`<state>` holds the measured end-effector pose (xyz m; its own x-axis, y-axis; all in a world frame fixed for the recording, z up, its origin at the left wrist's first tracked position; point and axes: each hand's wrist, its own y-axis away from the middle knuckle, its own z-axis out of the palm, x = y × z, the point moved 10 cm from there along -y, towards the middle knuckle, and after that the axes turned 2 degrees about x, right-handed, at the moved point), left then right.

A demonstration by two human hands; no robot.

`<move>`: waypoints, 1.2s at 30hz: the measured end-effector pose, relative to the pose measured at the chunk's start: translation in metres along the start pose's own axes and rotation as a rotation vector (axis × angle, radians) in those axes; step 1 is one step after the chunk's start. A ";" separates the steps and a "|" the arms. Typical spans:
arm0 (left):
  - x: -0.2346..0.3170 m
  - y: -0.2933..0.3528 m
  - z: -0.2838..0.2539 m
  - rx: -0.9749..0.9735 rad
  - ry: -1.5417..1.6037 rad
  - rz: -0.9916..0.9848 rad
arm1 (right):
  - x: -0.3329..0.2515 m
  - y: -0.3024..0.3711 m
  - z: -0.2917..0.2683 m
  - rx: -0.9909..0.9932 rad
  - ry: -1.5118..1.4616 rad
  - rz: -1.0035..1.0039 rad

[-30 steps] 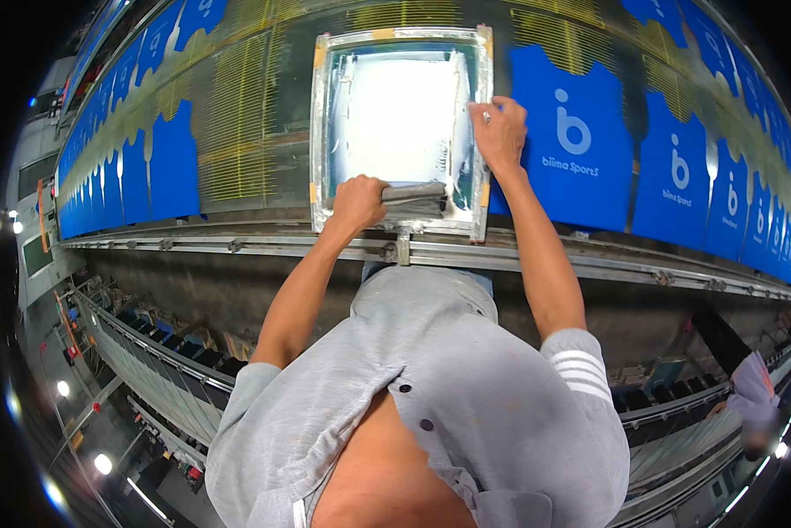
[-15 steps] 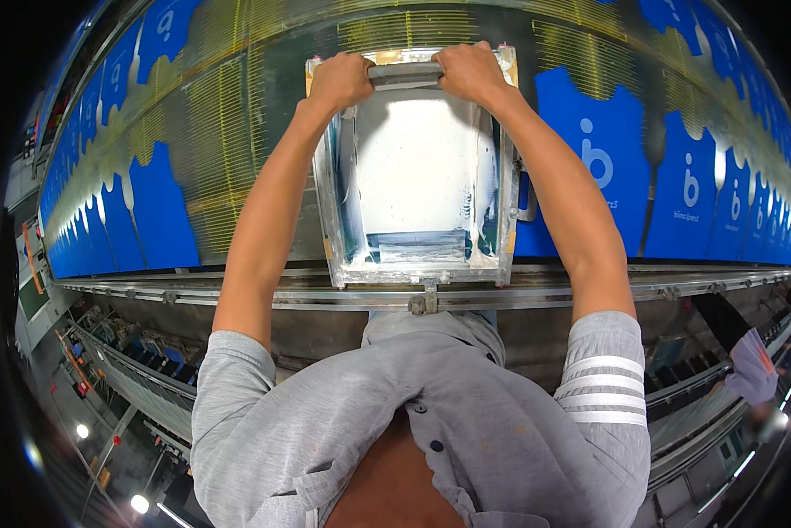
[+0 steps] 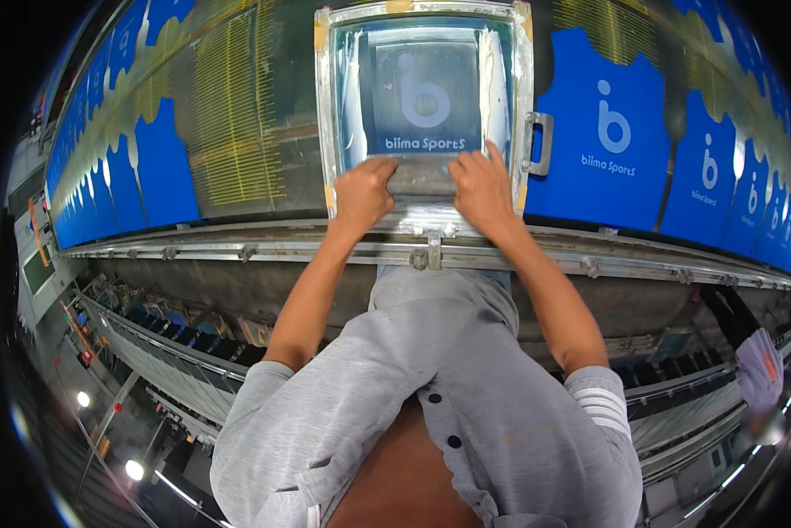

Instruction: The person uses a squeegee to press white ink through a screen-printing frame onto a blue fabric surface. The person repeatedly lifts and repositions the frame and wipes the squeegee on the fabric between passes.

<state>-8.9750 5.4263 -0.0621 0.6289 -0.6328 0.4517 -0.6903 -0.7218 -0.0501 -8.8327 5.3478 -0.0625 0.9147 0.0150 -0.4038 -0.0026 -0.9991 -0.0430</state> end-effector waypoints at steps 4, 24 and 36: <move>0.015 0.049 0.010 -0.061 0.022 -0.023 | -0.022 0.048 0.002 -0.020 -0.049 0.022; -0.008 -0.103 0.112 -1.242 0.100 -0.021 | 0.211 0.034 -0.005 0.395 -0.736 0.982; -0.008 -0.199 -0.011 0.076 -0.149 0.103 | 0.189 0.016 -0.037 0.331 -0.785 0.954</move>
<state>-8.8467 5.5782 -0.0463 0.6065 -0.7346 0.3043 -0.7279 -0.6669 -0.1593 -8.6445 5.3327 -0.1058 0.0120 -0.5665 -0.8240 -0.7268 -0.5708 0.3820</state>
